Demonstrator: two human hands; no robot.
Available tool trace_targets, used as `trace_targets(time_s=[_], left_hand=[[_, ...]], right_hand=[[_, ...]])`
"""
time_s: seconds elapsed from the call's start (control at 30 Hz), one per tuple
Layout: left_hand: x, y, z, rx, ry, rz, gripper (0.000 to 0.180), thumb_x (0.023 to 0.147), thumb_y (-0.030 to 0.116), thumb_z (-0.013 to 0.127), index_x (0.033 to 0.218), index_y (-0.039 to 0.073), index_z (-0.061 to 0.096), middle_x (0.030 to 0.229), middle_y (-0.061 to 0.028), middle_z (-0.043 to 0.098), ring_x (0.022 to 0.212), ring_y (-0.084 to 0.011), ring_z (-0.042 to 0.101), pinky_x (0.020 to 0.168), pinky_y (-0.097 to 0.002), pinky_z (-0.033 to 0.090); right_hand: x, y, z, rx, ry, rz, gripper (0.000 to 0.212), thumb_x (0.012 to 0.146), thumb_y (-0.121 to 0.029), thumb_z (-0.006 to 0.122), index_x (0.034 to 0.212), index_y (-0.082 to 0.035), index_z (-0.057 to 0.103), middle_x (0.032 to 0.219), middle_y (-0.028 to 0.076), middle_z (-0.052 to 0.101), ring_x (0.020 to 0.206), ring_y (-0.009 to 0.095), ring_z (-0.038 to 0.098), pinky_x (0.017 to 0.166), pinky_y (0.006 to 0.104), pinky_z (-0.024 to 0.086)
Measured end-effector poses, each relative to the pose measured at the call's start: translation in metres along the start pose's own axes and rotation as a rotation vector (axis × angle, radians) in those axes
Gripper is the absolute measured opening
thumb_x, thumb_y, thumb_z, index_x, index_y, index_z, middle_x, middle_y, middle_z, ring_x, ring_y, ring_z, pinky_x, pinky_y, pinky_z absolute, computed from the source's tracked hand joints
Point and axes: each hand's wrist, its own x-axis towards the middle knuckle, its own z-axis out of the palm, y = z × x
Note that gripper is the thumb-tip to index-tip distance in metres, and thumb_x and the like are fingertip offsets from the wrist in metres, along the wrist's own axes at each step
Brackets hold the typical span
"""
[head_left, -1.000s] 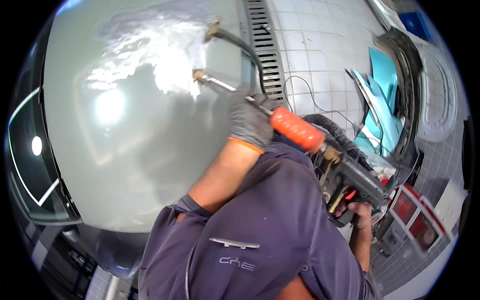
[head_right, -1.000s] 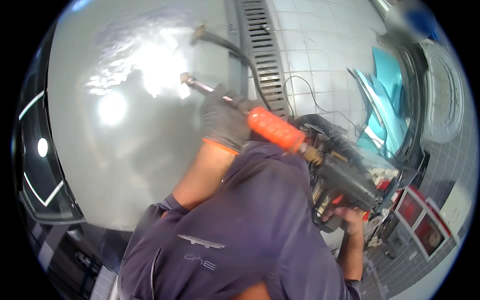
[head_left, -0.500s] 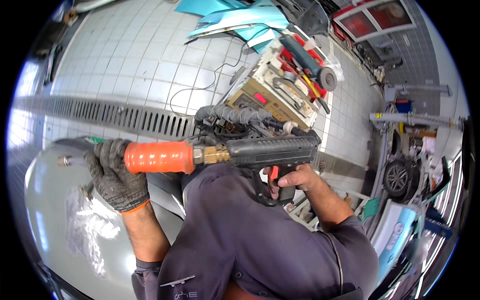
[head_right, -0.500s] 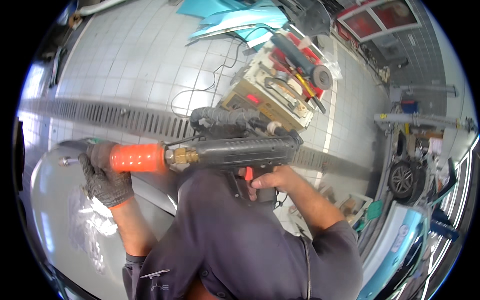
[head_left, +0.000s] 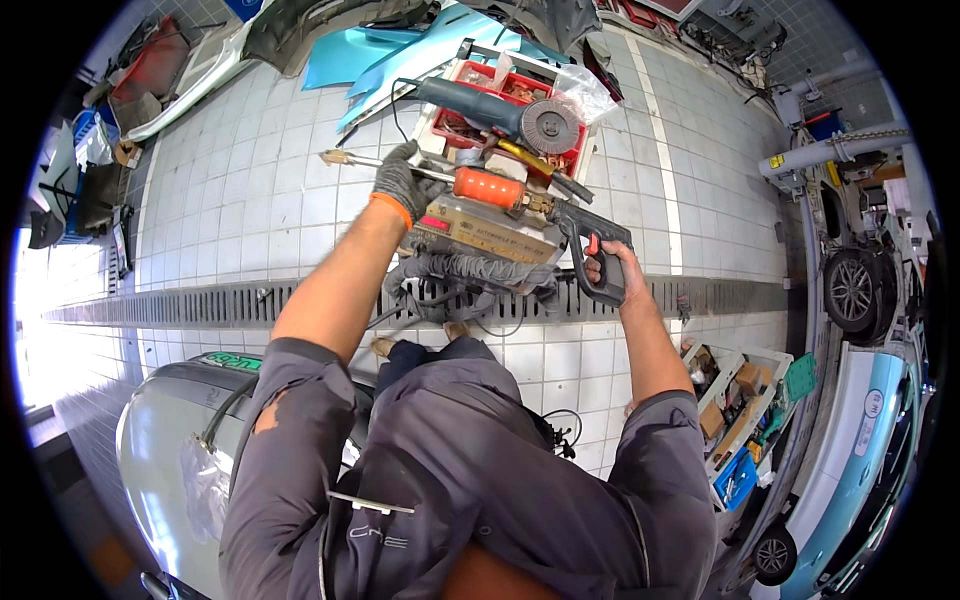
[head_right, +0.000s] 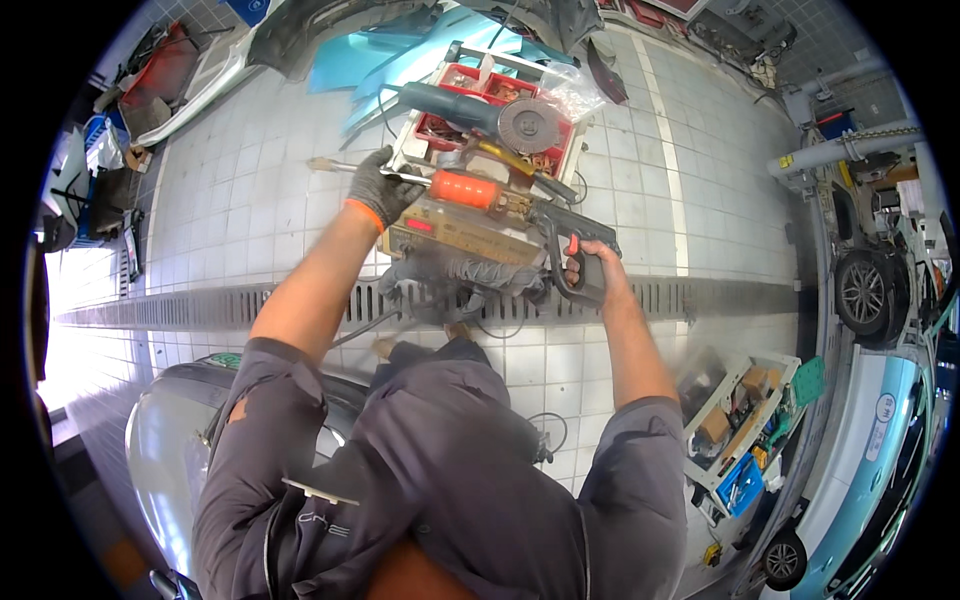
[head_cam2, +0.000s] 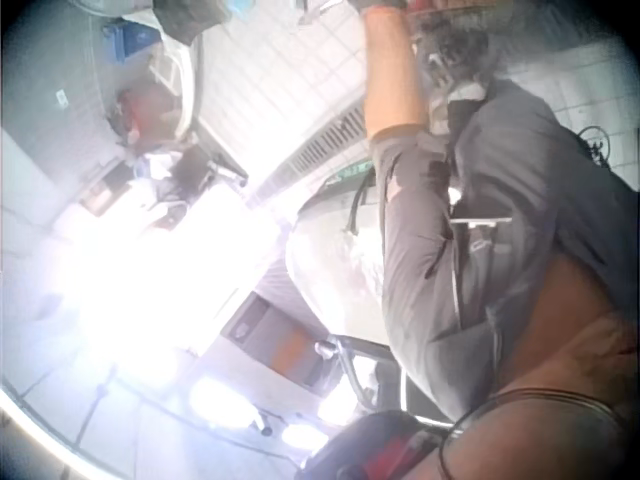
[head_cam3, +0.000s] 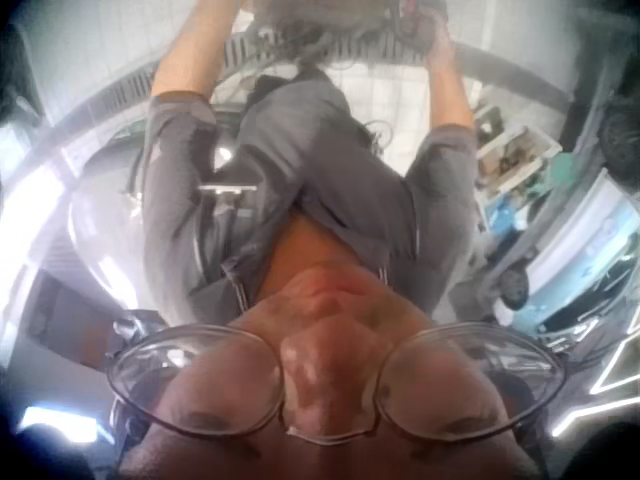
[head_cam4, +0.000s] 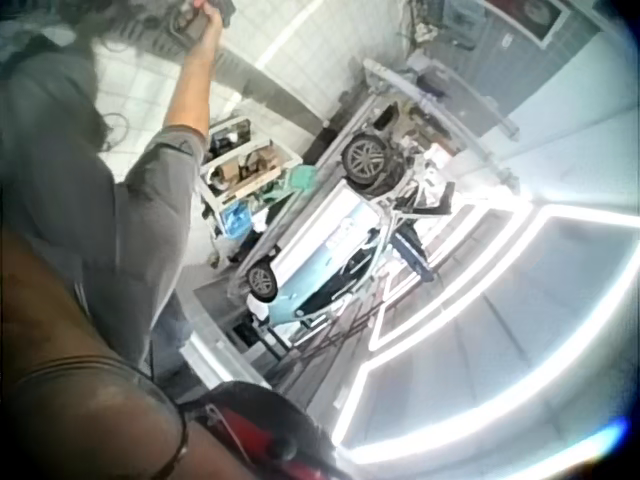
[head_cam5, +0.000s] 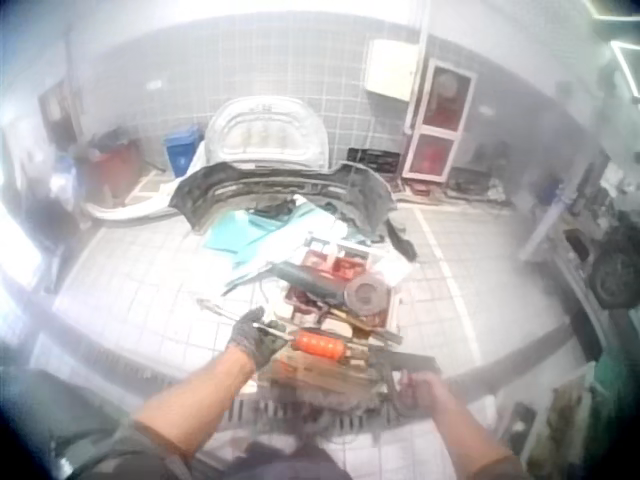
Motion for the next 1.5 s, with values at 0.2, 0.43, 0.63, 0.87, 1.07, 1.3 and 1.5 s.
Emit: trace_targets(time_s=[0.2,0.43,0.63,0.87,1.07,1.3,1.5], left_hand=[[0.018,-0.012,0.002,0.172,-0.031,0.151,0.024,0.103,0.025,0.054,0.116,0.007,0.064,0.098,-0.0093,0.068,0.091,-0.0265,0.067,0.082,-0.0422,0.055],[-0.053,-0.030,-0.115,0.903,-0.048,0.332,0.026,0.099,0.022,0.060,0.112,0.000,0.067,0.107,-0.0107,0.067,0.095,-0.0224,0.066,0.087,-0.0358,0.056],[-0.199,-0.117,-0.314,0.576,0.654,0.362,0.027,0.092,0.023,0.070,0.109,0.003,0.067,0.095,-0.0037,0.069,0.086,-0.0157,0.065,0.076,-0.0301,0.052],[-0.396,-0.176,-0.388,1.005,1.565,0.552,0.029,0.092,0.017,0.068,0.118,0.005,0.066,0.120,-0.0179,0.067,0.109,-0.0313,0.066,0.098,-0.0406,0.051],[-0.507,-0.285,-0.447,0.634,1.948,0.557,0.049,0.090,0.014,0.068,0.135,0.002,0.055,0.141,-0.0204,0.055,0.130,-0.0365,0.055,0.110,-0.0460,0.043],[-0.547,-0.292,-0.474,0.894,2.152,0.218,0.054,0.091,0.024,0.066,0.141,0.004,0.055,0.153,-0.0200,0.046,0.147,-0.0367,0.036,0.123,-0.0538,0.022],[-0.537,-0.261,-0.528,0.951,2.339,0.131,0.054,0.093,0.030,0.060,0.141,0.005,0.056,0.152,-0.0189,0.049,0.145,-0.0373,0.040,0.122,-0.0567,0.022]], right_hand=[[0.022,-0.004,-0.019,0.059,-0.170,0.012,0.026,0.093,-0.027,0.060,0.100,-0.003,0.065,0.075,0.011,0.065,0.062,0.022,0.063,0.059,0.0348,0.055],[-0.012,-0.001,0.013,0.271,0.144,-0.061,0.045,0.099,-0.053,0.055,0.108,-0.010,0.067,0.093,0.011,0.071,0.084,0.026,0.070,0.078,0.0416,0.055],[0.027,0.131,-0.073,0.421,-0.328,0.326,0.046,0.099,-0.043,0.059,0.115,0.000,0.063,0.099,0.013,0.072,0.093,0.026,0.070,0.082,0.0370,0.054],[0.058,0.204,0.183,-1.005,-0.647,0.267,0.047,0.101,-0.036,0.061,0.121,0.007,0.064,0.099,0.017,0.074,0.081,0.025,0.073,0.072,0.0354,0.058],[0.050,0.314,0.385,-1.836,-1.707,-0.347,0.078,0.101,-0.044,0.054,0.157,0.004,0.029,0.164,0.025,0.027,0.155,0.035,0.023,0.126,0.0421,0.021],[-0.003,0.525,0.465,-1.855,-2.090,-0.939,0.092,0.100,-0.055,0.052,0.159,0.007,0.018,0.168,0.025,0.014,0.158,0.035,0.010,0.129,0.0450,0.010],[-0.022,0.639,0.494,-1.643,-2.232,-1.086,0.098,0.095,-0.063,0.055,0.156,0.008,0.026,0.166,0.025,0.020,0.156,0.038,0.014,0.128,0.0485,0.013]])
